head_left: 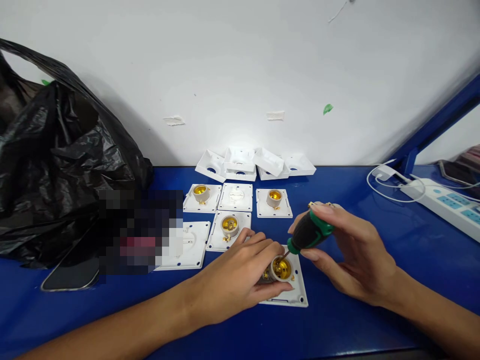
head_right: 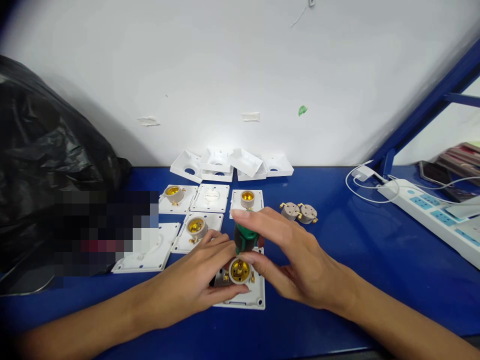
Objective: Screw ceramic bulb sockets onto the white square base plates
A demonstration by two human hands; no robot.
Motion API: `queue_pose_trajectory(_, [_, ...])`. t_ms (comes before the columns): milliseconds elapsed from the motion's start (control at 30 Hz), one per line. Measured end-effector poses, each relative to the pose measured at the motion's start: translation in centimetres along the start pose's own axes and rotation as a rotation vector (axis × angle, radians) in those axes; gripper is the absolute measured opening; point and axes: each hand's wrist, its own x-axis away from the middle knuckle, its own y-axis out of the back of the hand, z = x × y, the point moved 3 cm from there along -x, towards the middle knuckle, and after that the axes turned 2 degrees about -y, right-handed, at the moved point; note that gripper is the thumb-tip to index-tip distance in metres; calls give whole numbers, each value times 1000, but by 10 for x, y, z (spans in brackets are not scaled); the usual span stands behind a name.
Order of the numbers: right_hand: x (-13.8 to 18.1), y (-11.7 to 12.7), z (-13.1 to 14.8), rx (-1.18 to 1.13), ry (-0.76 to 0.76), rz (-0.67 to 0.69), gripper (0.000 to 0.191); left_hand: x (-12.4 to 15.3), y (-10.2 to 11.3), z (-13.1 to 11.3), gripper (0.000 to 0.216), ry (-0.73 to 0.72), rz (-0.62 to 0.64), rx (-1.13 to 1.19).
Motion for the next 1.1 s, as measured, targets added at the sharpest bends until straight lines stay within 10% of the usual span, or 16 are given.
queue_pose_trajectory(1100, [-2,-2,6,-20,-91,103,82,-1,0,-1,30,5,6,40])
